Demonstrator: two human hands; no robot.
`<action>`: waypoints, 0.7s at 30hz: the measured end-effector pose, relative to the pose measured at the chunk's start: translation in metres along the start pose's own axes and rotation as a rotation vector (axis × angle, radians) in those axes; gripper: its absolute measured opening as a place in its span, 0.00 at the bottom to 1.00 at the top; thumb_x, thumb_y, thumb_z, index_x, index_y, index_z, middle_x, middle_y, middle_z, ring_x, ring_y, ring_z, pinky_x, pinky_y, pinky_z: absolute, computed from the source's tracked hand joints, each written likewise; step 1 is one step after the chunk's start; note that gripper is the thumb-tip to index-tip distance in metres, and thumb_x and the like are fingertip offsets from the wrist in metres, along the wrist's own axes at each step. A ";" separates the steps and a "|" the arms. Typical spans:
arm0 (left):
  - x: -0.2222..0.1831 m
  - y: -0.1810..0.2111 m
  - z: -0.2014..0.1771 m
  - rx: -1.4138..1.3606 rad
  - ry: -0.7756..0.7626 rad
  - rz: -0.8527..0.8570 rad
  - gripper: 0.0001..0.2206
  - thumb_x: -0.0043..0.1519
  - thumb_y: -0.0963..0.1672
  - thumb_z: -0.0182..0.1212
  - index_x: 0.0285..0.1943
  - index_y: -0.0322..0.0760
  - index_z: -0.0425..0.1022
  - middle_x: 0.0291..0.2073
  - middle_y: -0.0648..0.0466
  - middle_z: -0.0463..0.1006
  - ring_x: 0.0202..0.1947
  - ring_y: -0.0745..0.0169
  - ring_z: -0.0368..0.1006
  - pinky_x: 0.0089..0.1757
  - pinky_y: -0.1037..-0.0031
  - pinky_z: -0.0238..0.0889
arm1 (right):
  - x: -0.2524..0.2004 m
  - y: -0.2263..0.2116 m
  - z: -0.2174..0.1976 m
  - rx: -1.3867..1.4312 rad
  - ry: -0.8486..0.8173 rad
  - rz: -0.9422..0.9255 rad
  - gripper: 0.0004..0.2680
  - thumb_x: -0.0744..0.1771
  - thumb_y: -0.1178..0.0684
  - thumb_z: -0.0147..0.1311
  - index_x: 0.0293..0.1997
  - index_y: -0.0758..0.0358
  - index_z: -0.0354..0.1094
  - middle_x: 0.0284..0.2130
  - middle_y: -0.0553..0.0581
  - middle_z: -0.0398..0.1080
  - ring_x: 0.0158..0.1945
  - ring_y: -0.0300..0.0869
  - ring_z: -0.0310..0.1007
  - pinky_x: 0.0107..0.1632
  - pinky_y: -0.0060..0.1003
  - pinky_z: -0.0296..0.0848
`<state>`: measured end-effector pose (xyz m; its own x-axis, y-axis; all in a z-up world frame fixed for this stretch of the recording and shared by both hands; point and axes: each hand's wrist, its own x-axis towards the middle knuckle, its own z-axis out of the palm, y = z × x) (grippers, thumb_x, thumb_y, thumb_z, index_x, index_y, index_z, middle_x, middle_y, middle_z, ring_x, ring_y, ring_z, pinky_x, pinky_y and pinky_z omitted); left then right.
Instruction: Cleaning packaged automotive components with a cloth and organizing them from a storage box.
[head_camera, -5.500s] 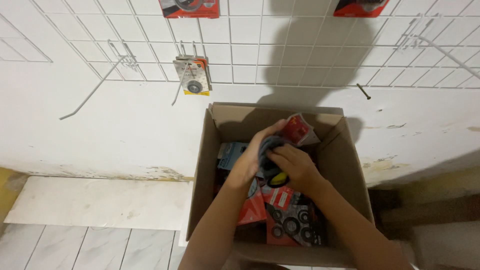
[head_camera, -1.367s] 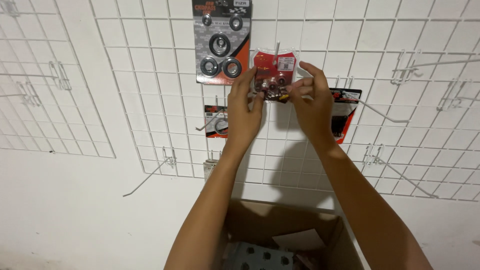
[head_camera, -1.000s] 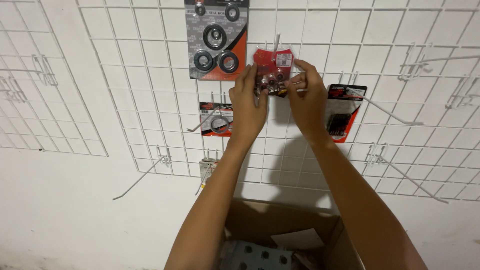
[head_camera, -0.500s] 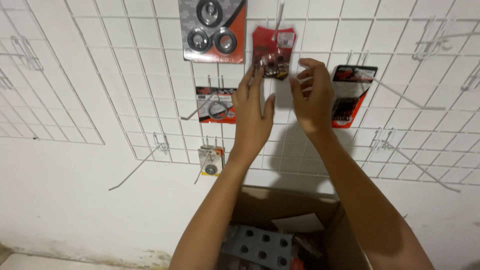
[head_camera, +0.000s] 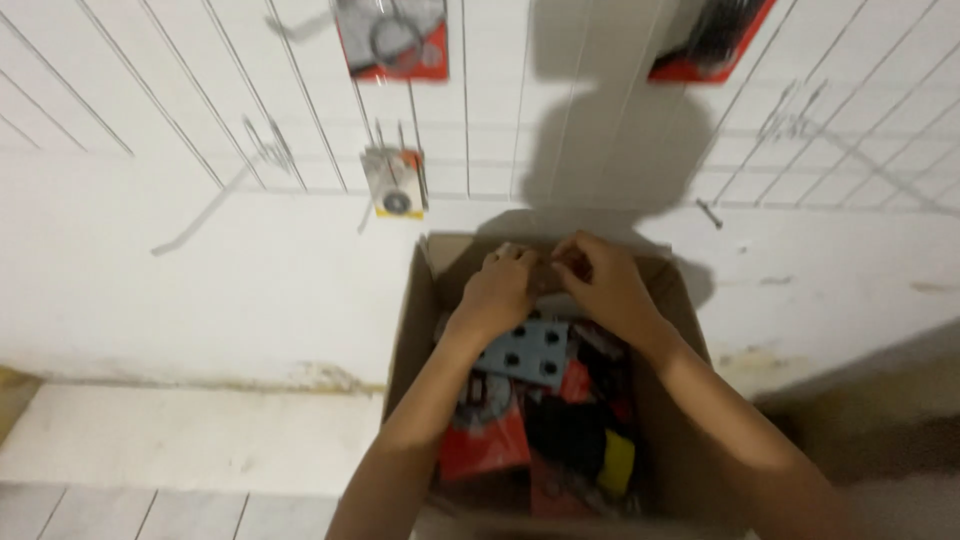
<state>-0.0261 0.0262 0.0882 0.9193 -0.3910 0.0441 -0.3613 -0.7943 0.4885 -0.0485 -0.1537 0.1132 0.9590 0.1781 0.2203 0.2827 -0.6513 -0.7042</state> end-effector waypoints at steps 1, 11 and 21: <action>0.007 -0.018 0.032 -0.014 -0.024 -0.011 0.24 0.59 0.40 0.60 0.68 0.37 0.67 0.59 0.35 0.69 0.58 0.24 0.66 0.46 0.47 0.70 | -0.009 0.012 0.007 0.002 -0.018 0.024 0.06 0.68 0.55 0.56 0.49 0.58 0.72 0.36 0.60 0.77 0.40 0.50 0.80 0.43 0.46 0.79; -0.006 -0.071 0.122 0.173 -0.297 -0.075 0.06 0.60 0.39 0.56 0.34 0.32 0.79 0.25 0.47 0.78 0.24 0.55 0.73 0.27 0.65 0.69 | -0.071 0.116 0.123 -0.603 -0.953 0.085 0.33 0.59 0.36 0.69 0.64 0.66 0.56 0.57 0.75 0.58 0.56 0.65 0.69 0.50 0.61 0.74; -0.024 -0.042 0.124 -0.089 -0.775 0.001 0.23 0.63 0.44 0.55 0.66 0.23 0.66 0.57 0.25 0.72 0.61 0.21 0.66 0.62 0.42 0.54 | -0.087 0.122 0.136 -0.504 -0.840 0.320 0.22 0.68 0.52 0.51 0.70 0.72 0.55 0.62 0.78 0.63 0.62 0.71 0.69 0.58 0.62 0.73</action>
<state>-0.0522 0.0115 -0.0411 0.5361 -0.6311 -0.5607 -0.3179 -0.7662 0.5585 -0.0952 -0.1482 -0.0835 0.7460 0.2738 -0.6071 0.1572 -0.9582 -0.2389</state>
